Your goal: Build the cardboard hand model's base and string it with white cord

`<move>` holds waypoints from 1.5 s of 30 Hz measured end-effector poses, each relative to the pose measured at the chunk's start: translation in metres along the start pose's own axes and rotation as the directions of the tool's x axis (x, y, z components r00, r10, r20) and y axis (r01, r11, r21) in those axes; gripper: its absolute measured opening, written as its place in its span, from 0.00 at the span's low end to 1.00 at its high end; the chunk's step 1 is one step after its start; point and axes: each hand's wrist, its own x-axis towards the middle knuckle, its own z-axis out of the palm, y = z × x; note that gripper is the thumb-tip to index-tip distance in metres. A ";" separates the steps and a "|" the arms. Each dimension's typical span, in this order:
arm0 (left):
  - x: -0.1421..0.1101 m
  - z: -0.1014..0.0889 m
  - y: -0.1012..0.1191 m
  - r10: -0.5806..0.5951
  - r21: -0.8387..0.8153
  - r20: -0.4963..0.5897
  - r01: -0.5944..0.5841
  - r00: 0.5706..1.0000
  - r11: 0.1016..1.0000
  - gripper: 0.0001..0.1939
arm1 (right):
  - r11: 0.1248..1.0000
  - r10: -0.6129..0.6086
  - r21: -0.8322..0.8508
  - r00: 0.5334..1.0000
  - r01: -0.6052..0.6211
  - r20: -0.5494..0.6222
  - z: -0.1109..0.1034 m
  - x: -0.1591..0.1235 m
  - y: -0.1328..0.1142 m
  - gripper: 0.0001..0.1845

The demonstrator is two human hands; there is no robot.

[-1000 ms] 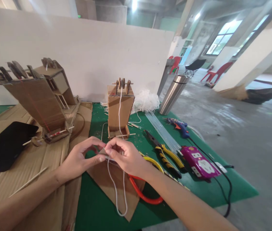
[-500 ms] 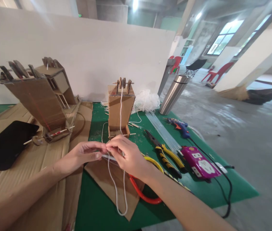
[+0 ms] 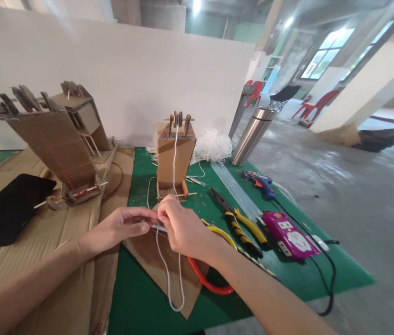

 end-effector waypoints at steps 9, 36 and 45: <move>0.000 0.001 -0.001 0.004 -0.076 -0.041 -0.007 0.999 0.997 0.12 | 0.989 -0.002 0.150 0.998 0.012 -0.066 0.005 -0.001 0.004 0.06; 0.001 -0.003 -0.009 -0.062 -0.231 -0.022 0.055 0.998 0.971 0.12 | 0.995 -0.040 0.084 0.987 0.053 -0.154 0.005 0.002 0.007 0.07; 0.002 -0.006 -0.013 -0.020 -0.269 0.000 0.019 1.000 0.963 0.11 | 0.990 -0.119 0.049 0.966 0.133 -0.230 0.005 0.003 0.006 0.07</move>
